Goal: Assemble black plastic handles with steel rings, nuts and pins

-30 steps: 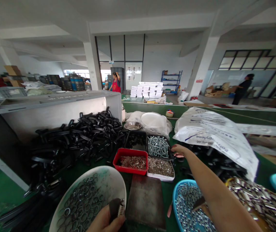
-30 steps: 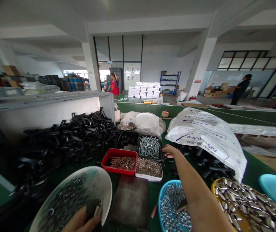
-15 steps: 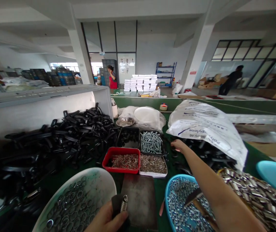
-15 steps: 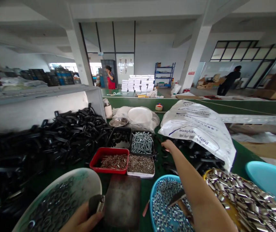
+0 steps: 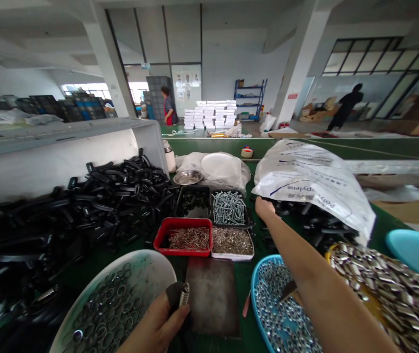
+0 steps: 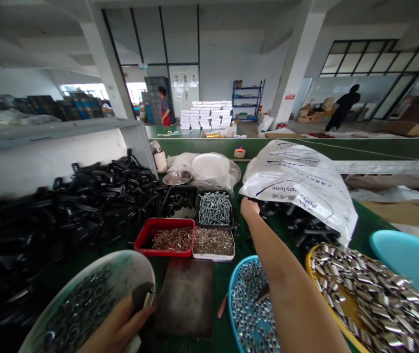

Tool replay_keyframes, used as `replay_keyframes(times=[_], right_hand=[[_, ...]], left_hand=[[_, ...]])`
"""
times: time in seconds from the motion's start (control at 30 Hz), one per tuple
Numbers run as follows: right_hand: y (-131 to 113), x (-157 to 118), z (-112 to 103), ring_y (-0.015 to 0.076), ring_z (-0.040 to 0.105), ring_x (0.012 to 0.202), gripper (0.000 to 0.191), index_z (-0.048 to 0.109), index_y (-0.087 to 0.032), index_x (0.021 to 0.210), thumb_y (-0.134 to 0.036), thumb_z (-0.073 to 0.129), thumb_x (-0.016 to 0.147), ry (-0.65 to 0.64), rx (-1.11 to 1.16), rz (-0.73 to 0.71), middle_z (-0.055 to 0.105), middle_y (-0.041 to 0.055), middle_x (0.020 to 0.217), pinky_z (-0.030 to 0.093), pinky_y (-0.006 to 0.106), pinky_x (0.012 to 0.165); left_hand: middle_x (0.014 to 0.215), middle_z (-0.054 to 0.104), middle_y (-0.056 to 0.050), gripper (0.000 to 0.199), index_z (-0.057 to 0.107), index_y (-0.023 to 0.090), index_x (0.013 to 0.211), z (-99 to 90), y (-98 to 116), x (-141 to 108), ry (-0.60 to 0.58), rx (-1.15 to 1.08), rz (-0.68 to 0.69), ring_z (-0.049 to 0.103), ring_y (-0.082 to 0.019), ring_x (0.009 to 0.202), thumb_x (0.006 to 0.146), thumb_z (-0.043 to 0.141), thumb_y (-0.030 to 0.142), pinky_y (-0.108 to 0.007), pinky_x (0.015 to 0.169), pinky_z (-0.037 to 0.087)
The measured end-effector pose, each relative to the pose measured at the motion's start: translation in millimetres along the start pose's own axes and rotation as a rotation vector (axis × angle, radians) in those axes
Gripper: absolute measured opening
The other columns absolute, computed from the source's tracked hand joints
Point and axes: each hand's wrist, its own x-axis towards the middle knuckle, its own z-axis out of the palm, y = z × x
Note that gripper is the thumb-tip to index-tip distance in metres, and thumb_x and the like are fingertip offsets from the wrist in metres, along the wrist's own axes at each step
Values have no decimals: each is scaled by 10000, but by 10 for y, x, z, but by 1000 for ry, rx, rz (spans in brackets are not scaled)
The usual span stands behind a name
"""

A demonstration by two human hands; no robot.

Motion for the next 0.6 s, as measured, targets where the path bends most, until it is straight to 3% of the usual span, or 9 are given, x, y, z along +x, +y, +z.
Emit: replay_keyframes(times=[0.1,0.23,0.3,0.37,0.47,0.6], right_hand=[[51,-313,-156,256,600,962,348,504,-88,1189,-194,522,858,-21,133,-55,618,161,1008,461,393,850],[168,-1179,-254,169,627,783,343,396,-206,1241,-306,324,921,-61,406,-180,627,61,938,505,276,705],[188,-1716,-257,172,610,729,355,452,-242,1150,-471,373,890,-170,897,-287,607,55,998,508,289,660],[173,-2229,-232,175,582,678,367,513,-250,1021,-563,428,849,-274,1099,-306,602,48,949,500,299,609],[114,-2847,-149,199,562,685,380,549,-254,932,-598,411,849,-346,1049,-290,594,46,843,482,301,553],[30,-3317,-3,163,535,655,361,537,-212,786,-568,492,832,-378,990,-271,561,19,745,470,259,538]], left_hand=[[837,626,-27,306,594,175,844,-92,81,3,31,46,27,537,-186,812,847,451,445,-236,785,438],[838,614,-13,257,574,176,844,-157,209,83,-44,71,100,525,-160,782,875,409,370,-222,736,430],[831,607,-11,253,569,173,842,-143,282,149,-74,100,169,515,-150,767,885,401,357,-222,729,423],[831,605,-13,258,575,170,861,-107,351,207,-97,148,229,518,-149,769,891,402,359,-228,737,417],[849,624,-21,285,588,170,919,-34,403,241,-155,189,272,545,-161,791,888,419,397,-244,757,425],[854,647,-26,339,594,158,960,56,325,196,-232,217,263,571,-170,791,891,423,442,-264,764,447]])
